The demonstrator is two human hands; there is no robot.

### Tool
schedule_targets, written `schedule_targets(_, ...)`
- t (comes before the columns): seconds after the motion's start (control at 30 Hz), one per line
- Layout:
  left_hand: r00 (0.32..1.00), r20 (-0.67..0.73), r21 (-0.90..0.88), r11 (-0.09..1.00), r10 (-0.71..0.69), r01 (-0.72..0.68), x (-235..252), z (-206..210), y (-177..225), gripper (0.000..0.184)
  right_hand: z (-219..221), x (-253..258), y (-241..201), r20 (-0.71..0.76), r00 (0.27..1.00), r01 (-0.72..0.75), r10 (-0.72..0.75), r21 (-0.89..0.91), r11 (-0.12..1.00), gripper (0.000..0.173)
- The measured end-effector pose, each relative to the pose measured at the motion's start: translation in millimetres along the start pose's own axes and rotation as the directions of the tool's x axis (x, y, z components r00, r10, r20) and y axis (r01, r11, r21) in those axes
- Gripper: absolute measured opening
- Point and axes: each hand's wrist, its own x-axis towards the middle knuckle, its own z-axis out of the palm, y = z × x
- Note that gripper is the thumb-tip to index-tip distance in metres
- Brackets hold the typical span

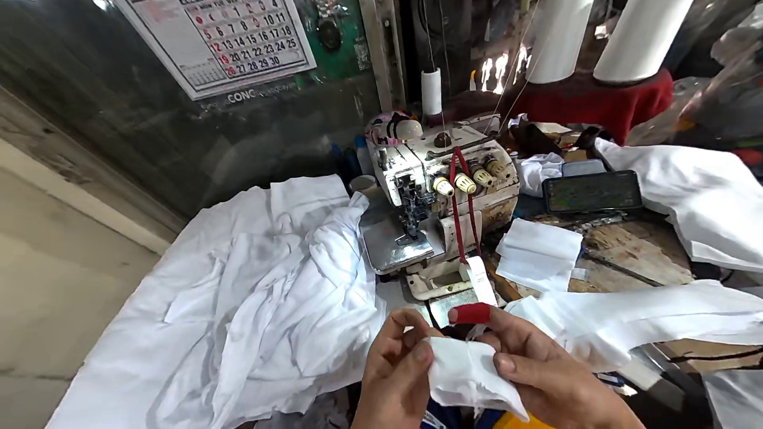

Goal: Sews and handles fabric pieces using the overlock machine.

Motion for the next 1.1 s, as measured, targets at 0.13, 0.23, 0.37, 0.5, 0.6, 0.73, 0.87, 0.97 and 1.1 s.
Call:
schedule_targets(0.13, 0.997, 0.024, 0.147, 0.987, -0.068, 0.064, -4, -2, -18, 0.033, -1, 1, -1, -0.123, 0.992, 0.048, -0.03, 0.145, 0.988, 0.043)
schedule_targets(0.23, 0.998, -0.053, -0.086, 0.996, -0.017, 0.012, -5, 2, -17, 0.029, -6, -3, 1, -0.126, 0.992, -0.012, 0.026, 0.116, 0.993, 0.04)
schedule_targets(0.37, 0.981, 0.05, 0.192, 0.965, -0.189, 0.177, 2, 6, -19, 0.031, -10, -7, 2, -0.173, 0.985, 0.06, -0.022, 0.22, 0.974, 0.037)
schedule_targets(0.5, 0.994, -0.035, -0.077, 0.992, -0.106, 0.103, -3, 5, -18, 0.028, -12, -6, -2, -0.203, 0.977, -0.025, 0.062, 0.178, 0.984, 0.037)
schedule_targets(0.6, 0.984, 0.001, 0.108, 0.979, -0.176, 0.175, -3, 8, -18, 0.029, -7, -6, 4, -0.193, 0.979, -0.034, 0.072, 0.194, 0.98, 0.036)
schedule_targets(0.73, 0.987, 0.005, 0.202, 0.967, -0.162, 0.157, -15, -2, -23, 0.038, -6, -7, 3, -0.292, 0.952, -0.046, 0.093, 0.164, 0.985, 0.037)
schedule_targets(0.87, 0.998, -0.019, -0.169, 0.984, -0.052, 0.048, -19, -5, -22, 0.036, 2, -5, 5, -0.181, 0.98, -0.062, 0.086, 0.13, 0.99, 0.041)
schedule_targets(0.97, 0.998, -0.014, -0.186, 0.98, -0.069, 0.065, -21, -8, -23, 0.032, 3, -3, 4, -0.155, 0.983, -0.073, 0.095, 0.143, 0.987, 0.046)
schedule_targets(1.1, 0.982, -0.08, 0.179, 0.966, -0.174, 0.186, -30, 4, -4, 0.032, 13, -2, 0, -0.332, 0.927, -0.104, 0.177, 0.227, 0.968, 0.033)
